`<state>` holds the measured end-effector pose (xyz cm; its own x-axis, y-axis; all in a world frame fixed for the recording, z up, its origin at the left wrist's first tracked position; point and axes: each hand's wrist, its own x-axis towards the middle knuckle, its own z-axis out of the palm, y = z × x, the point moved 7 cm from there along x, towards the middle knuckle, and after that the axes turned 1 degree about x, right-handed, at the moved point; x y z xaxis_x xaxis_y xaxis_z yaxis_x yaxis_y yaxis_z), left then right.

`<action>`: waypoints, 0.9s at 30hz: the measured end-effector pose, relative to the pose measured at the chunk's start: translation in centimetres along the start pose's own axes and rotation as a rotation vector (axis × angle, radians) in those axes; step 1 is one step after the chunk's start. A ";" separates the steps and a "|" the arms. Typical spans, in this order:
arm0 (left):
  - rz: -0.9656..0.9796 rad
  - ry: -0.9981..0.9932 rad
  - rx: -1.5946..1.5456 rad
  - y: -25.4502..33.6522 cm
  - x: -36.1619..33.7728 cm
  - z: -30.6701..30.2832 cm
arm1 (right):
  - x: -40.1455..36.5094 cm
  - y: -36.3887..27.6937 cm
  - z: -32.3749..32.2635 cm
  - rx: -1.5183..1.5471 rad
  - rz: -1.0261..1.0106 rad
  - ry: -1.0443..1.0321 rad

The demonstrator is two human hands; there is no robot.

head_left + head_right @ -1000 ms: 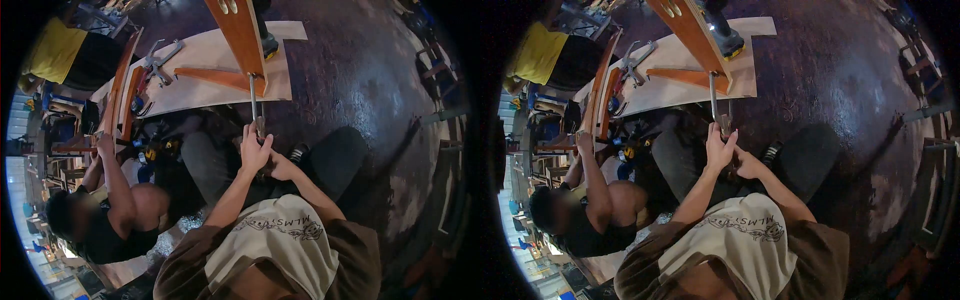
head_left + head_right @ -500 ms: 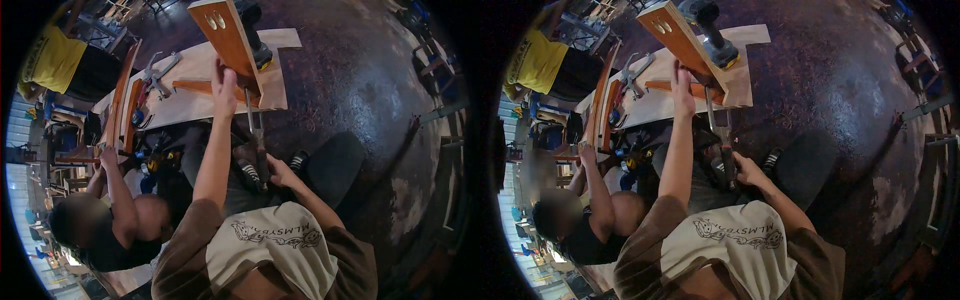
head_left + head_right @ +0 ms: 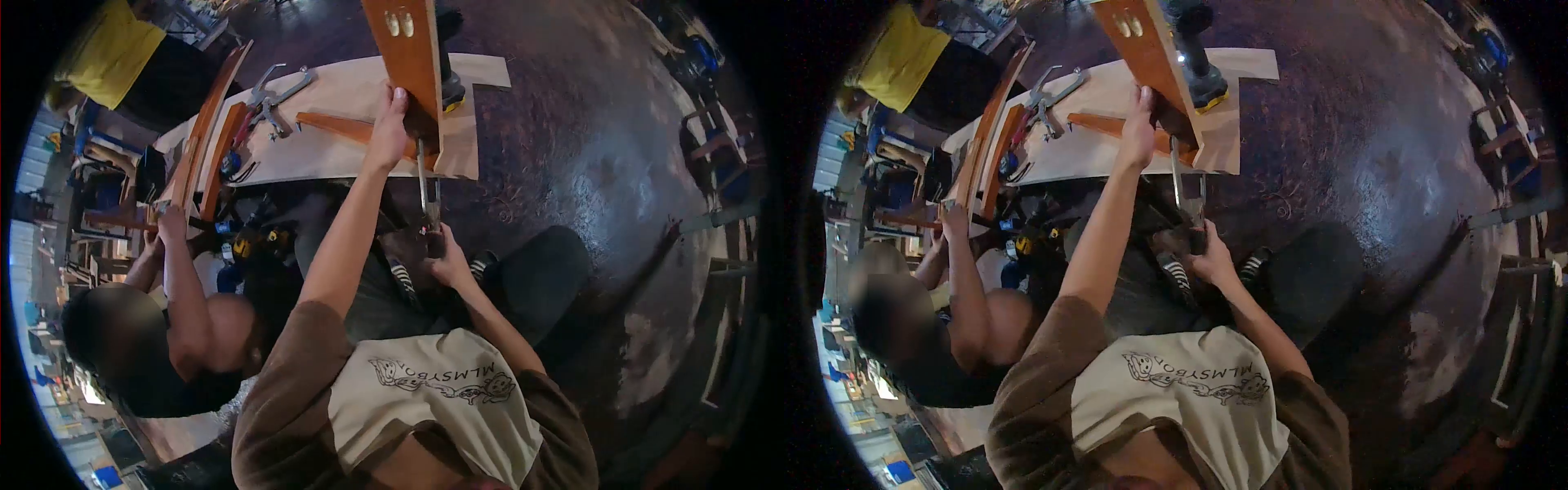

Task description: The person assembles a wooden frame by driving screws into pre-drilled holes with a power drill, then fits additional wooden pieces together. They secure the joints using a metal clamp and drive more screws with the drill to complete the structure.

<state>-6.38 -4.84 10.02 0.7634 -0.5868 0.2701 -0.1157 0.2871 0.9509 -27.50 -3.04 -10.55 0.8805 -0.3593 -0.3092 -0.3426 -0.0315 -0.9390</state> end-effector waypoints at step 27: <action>0.207 -0.225 0.799 -4.2 -3.1 -5.1 | -4.7 -2.0 0.9 0.267 0.004 0.101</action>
<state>-5.01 -0.36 4.42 0.5425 -0.7422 0.3936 -0.7170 -0.1649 0.6773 -30.65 -0.43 -7.40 0.8378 -0.4501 -0.3092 -0.2360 0.2123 -0.9483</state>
